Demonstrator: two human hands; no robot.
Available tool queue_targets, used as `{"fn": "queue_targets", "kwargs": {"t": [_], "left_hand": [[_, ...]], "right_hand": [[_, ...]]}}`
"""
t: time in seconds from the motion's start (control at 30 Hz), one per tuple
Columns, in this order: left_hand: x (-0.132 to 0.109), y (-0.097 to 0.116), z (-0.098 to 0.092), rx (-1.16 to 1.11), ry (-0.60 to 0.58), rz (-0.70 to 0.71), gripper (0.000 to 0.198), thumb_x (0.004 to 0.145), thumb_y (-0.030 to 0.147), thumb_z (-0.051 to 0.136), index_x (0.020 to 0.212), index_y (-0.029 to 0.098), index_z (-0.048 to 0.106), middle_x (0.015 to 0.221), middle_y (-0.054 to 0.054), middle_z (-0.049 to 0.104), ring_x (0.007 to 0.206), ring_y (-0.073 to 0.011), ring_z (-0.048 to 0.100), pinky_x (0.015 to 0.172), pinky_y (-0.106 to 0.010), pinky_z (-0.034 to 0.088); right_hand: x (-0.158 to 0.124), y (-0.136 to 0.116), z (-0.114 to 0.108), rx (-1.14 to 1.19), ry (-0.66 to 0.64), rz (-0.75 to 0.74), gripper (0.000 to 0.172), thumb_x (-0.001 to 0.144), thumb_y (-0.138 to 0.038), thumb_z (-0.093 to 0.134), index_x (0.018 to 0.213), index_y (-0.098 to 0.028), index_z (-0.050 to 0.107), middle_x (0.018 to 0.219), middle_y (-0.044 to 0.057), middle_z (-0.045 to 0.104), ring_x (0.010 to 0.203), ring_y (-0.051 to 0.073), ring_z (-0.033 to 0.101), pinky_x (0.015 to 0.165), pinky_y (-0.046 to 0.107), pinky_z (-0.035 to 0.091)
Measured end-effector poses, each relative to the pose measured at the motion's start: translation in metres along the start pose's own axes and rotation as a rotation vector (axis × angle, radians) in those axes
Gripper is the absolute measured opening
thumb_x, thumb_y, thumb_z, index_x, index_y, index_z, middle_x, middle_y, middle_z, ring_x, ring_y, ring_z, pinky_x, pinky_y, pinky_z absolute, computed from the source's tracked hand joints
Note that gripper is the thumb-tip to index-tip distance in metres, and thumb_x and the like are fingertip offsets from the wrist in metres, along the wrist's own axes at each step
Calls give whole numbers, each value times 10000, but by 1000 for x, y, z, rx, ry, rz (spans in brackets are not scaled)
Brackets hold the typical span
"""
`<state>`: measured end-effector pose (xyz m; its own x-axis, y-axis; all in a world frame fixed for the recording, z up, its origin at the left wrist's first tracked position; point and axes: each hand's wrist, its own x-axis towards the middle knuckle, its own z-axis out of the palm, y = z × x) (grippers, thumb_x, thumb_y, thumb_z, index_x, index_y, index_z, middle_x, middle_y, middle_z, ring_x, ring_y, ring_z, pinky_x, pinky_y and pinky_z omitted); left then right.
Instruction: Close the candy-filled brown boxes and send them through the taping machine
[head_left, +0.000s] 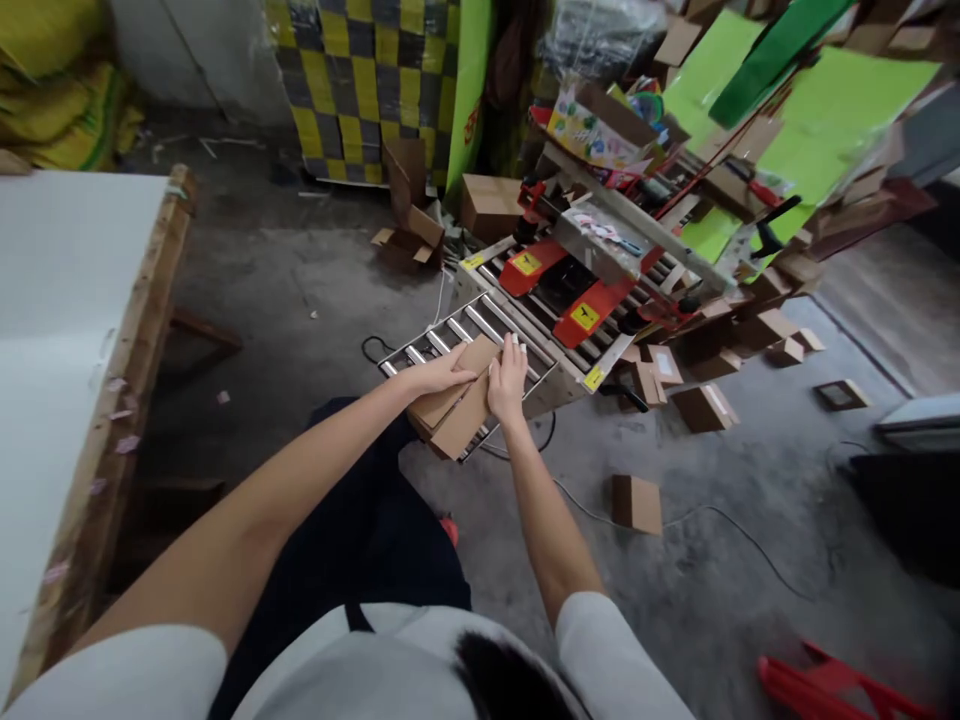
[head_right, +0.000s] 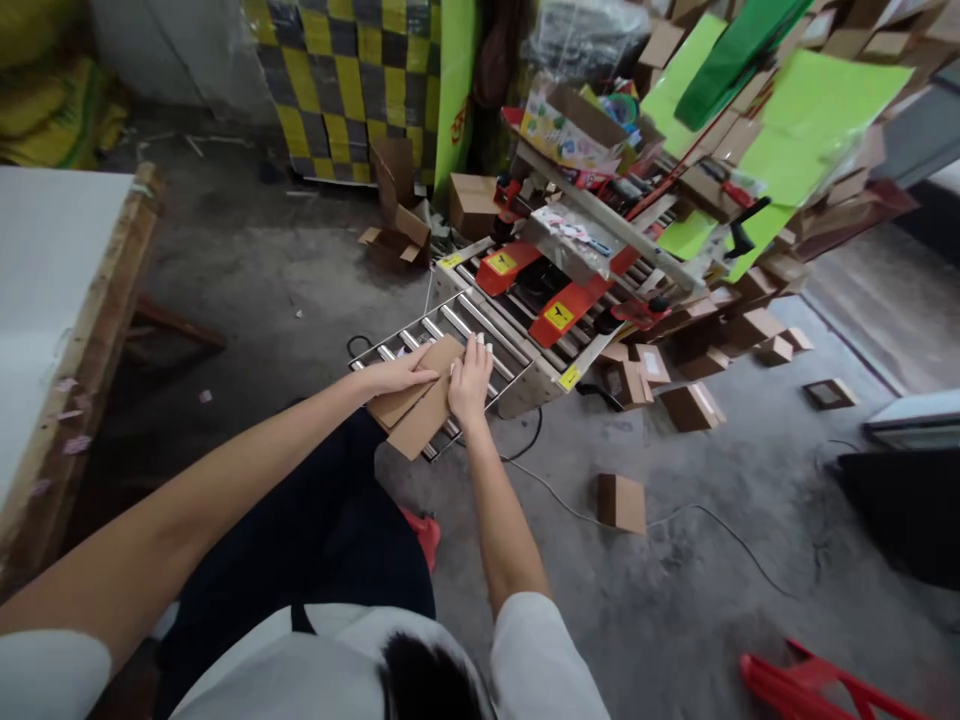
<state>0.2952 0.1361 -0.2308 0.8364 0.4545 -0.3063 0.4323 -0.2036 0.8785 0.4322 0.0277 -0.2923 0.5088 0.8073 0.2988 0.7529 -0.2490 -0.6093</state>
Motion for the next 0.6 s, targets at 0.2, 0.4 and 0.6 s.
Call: {"fn": "queue_targets", "kwargs": {"t": [0.2,0.4,0.6], "left_hand": [[2,-4,16,-56,115,142,775,840,393,595,1502,111,307,1410,-186,576,1238,-296,606,1055,-419,480],[1,-8,24,-18,233,153,591,861,367,594,1383,131,450,1293,-160,651,1175,-279,639,1064,-433,480],[7,-23,22,-48,205,140,633,881,360,567,1449,134,405,1346,-165,625,1223,-277,611,1076,-434,476]], "right_hand": [[11,-22,-19,-154,-68,186,588,997,-307,265,1568,-170,292,1597,181,299,1459,367,274,1147,634,240],[-25,-56,-23,-147,20,195,644,995,-331,316,1592,-129,185,1614,247,214,1496,391,207,1146,688,199],[-110,-93,-17,-193,-220,-167,1056,848,-595,626,1590,-34,126,1627,263,171,1523,427,127,1202,661,174]]}}
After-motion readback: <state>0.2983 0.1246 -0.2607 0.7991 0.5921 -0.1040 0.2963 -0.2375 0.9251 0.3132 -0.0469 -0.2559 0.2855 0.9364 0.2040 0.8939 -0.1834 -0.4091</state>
